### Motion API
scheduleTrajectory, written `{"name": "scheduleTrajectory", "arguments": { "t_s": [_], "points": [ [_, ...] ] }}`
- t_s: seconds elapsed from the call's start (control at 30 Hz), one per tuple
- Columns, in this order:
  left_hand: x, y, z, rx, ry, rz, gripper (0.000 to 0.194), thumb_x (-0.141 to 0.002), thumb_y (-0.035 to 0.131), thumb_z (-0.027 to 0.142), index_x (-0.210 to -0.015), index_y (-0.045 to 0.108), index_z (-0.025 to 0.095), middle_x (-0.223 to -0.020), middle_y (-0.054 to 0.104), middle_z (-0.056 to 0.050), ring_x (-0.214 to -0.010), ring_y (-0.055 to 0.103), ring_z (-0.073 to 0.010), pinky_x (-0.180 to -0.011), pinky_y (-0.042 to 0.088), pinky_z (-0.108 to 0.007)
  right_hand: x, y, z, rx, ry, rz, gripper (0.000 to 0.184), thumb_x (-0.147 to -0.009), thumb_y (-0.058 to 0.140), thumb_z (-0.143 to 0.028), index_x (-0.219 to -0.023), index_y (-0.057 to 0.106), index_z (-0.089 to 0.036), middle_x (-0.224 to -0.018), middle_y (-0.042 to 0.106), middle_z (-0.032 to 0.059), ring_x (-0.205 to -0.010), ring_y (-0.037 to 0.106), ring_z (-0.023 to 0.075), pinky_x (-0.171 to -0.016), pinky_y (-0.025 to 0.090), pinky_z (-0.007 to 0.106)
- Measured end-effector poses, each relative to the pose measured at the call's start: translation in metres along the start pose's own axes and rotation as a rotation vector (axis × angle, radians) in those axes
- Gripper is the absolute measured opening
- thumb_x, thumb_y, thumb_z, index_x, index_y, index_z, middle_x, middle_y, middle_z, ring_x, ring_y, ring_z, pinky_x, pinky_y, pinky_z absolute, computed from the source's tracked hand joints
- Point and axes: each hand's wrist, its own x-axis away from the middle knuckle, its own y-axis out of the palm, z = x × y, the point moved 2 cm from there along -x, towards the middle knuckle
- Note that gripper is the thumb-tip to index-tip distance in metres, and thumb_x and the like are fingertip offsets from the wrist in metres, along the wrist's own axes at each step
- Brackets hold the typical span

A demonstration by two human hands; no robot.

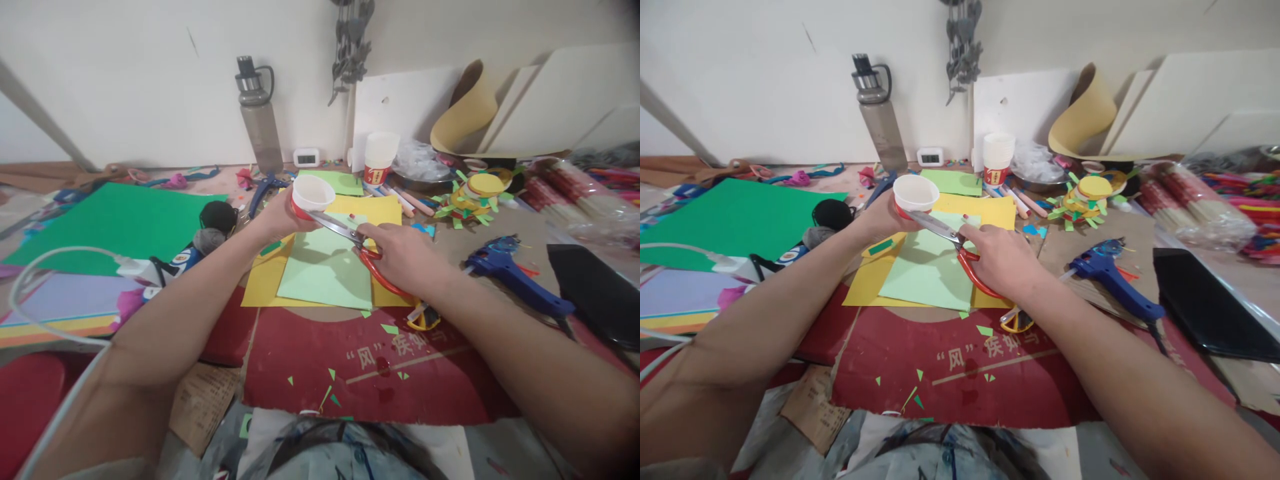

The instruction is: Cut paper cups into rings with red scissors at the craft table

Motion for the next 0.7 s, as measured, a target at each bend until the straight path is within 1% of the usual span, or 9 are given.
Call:
{"name": "scheduleTrajectory", "arguments": {
  "t_s": [0.1,0.23,0.37,0.47,0.7],
  "points": [
    [0.0008,0.0003,-0.0013,0.018,-0.040,-0.044,0.059,-0.049,0.088,0.027,-0.100,0.063,0.012,-0.113,0.071,-0.015,-0.101,0.066,-0.0277,-0.095,0.052,-0.044,0.0004,-0.0003,-0.0015,0.018,0.006,-0.019,0.034,-0.095,0.048,-0.034,-0.124,0.065,-0.024,-0.098,0.072,0.0095,-0.081,0.064,0.0231,-0.059,0.023,0.030],
    [0.0009,0.0003,-0.0004,0.012,-0.042,-0.039,0.058,-0.049,0.088,0.024,-0.100,0.063,0.013,-0.114,0.071,-0.015,-0.102,0.065,-0.0268,-0.097,0.051,-0.043,0.0005,-0.0001,-0.0016,0.044,0.003,-0.011,0.034,-0.095,0.049,-0.033,-0.123,0.065,-0.022,-0.099,0.074,0.0108,-0.081,0.065,0.0235,-0.061,0.026,0.030],
    [0.0001,0.0003,-0.0004,0.031,-0.024,-0.028,0.059,-0.049,0.088,0.023,-0.101,0.062,0.012,-0.117,0.070,-0.016,-0.104,0.065,-0.0268,-0.098,0.051,-0.042,0.0005,0.0004,-0.0006,0.054,-0.005,-0.005,0.034,-0.094,0.049,-0.031,-0.123,0.065,-0.022,-0.102,0.075,0.0115,-0.084,0.066,0.0247,-0.062,0.028,0.030],
    [0.0001,0.0001,-0.0016,0.036,-0.001,-0.040,0.060,-0.049,0.088,0.024,-0.102,0.062,0.012,-0.118,0.070,-0.016,-0.105,0.066,-0.0269,-0.097,0.052,-0.041,0.0010,0.0005,-0.0002,0.056,-0.014,0.000,0.033,-0.094,0.050,-0.029,-0.122,0.065,-0.022,-0.104,0.076,0.0112,-0.085,0.067,0.0253,-0.062,0.029,0.031],
    [0.0014,-0.0002,-0.0020,-0.002,0.001,-0.041,0.067,-0.050,0.089,0.029,-0.108,0.061,0.010,-0.115,0.070,-0.016,-0.106,0.066,-0.0284,-0.098,0.052,-0.043,0.0012,0.0003,-0.0013,0.075,-0.007,-0.025,0.031,-0.095,0.049,-0.029,-0.120,0.065,-0.022,-0.099,0.076,0.0120,-0.084,0.068,0.0260,-0.060,0.026,0.031]
  ]
}}
